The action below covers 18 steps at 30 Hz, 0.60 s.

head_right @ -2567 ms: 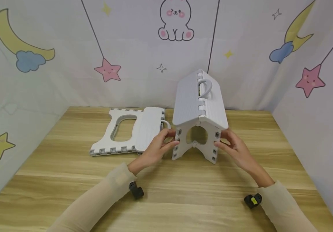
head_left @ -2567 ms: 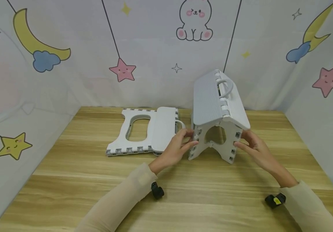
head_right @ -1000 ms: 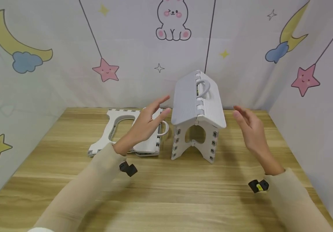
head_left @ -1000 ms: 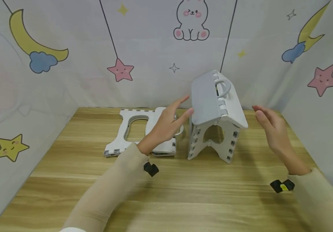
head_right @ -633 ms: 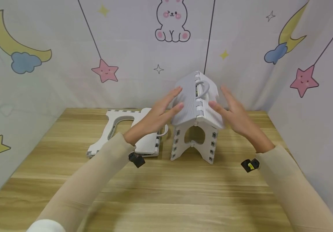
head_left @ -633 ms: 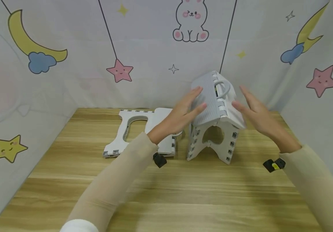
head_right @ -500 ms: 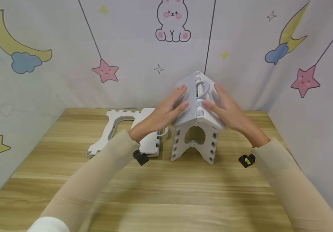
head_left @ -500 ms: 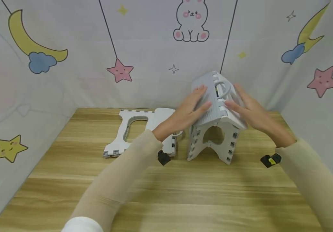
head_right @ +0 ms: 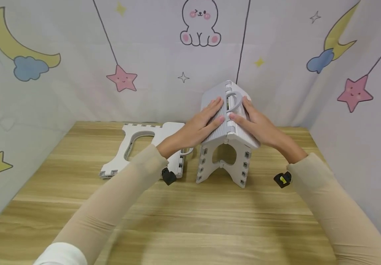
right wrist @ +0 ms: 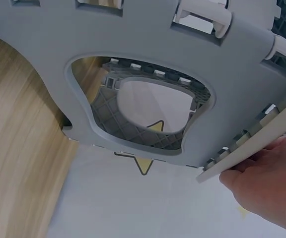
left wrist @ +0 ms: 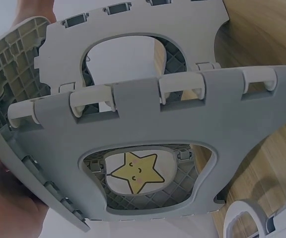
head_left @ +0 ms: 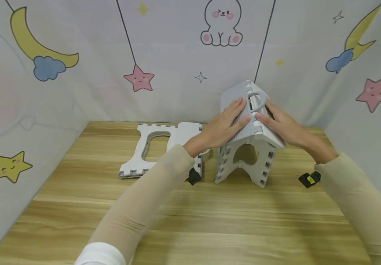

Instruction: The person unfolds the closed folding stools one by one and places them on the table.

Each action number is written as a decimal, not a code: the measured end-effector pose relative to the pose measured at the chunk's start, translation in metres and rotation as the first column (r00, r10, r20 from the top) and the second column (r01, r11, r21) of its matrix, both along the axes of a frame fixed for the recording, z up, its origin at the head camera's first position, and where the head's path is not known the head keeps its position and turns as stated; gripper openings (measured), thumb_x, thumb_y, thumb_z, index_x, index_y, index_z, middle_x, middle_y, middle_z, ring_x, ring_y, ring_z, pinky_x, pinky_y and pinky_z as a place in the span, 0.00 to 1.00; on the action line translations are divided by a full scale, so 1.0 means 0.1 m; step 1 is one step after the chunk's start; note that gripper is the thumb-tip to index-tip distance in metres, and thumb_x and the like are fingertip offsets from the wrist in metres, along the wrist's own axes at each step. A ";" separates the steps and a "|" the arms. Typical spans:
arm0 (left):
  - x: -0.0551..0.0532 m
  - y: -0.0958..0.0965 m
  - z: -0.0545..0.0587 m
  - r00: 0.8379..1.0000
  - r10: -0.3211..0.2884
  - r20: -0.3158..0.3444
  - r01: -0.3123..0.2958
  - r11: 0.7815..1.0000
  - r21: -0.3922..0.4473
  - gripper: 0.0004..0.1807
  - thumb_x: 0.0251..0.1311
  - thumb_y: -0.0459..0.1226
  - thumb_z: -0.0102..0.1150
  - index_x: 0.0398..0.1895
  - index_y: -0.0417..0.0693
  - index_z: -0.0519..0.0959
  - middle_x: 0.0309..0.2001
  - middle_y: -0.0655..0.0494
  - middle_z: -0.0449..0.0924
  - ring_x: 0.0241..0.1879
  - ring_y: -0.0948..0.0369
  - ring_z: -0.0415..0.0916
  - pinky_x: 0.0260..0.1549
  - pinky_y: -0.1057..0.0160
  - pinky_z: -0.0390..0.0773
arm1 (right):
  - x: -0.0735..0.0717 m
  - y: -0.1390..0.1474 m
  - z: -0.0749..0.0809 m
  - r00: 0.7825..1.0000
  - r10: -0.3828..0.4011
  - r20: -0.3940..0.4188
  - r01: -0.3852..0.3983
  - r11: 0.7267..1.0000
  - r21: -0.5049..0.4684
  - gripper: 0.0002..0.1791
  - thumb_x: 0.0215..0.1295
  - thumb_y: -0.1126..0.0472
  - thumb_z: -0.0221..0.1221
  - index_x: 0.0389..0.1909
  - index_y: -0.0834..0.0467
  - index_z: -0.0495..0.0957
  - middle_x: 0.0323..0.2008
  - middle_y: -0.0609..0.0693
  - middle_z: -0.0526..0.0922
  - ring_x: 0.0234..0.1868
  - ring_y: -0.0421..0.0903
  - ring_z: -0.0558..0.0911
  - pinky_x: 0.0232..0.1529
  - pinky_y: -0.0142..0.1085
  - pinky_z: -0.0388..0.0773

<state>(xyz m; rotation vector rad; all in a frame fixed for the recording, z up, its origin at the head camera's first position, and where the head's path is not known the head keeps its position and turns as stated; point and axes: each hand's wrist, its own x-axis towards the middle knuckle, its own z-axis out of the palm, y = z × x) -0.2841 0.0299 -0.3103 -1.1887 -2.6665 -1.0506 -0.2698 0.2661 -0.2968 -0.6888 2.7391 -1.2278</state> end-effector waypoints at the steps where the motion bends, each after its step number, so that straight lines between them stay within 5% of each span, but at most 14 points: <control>1: 0.00 0.00 0.00 1.000 0.002 0.000 -0.002 1.000 -0.002 0.36 0.79 0.54 0.34 0.81 0.47 0.43 0.80 0.54 0.35 0.77 0.62 0.29 0.71 0.71 0.33 | 0.00 0.00 0.00 1.000 0.006 0.003 -0.006 1.000 0.003 0.39 0.79 0.45 0.41 0.80 0.48 0.32 0.72 0.65 0.58 0.48 0.54 0.81 0.51 0.38 0.76; 5: 0.00 0.00 -0.01 1.000 0.009 0.003 -0.009 1.000 -0.009 0.36 0.79 0.55 0.34 0.81 0.48 0.44 0.80 0.55 0.35 0.77 0.63 0.30 0.70 0.71 0.33 | -0.01 0.00 0.01 0.999 0.033 0.009 -0.033 0.999 0.003 0.38 0.80 0.45 0.40 0.80 0.47 0.31 0.67 0.65 0.64 0.41 0.50 0.83 0.43 0.34 0.79; 18: -0.01 0.01 -0.04 1.000 0.001 -0.006 -0.001 1.000 -0.020 0.36 0.79 0.55 0.35 0.81 0.48 0.44 0.80 0.56 0.34 0.77 0.65 0.29 0.69 0.73 0.32 | -0.01 0.03 -0.02 0.998 0.062 -0.001 -0.062 0.998 -0.010 0.37 0.80 0.48 0.41 0.81 0.44 0.34 0.51 0.63 0.75 0.34 0.53 0.83 0.33 0.41 0.84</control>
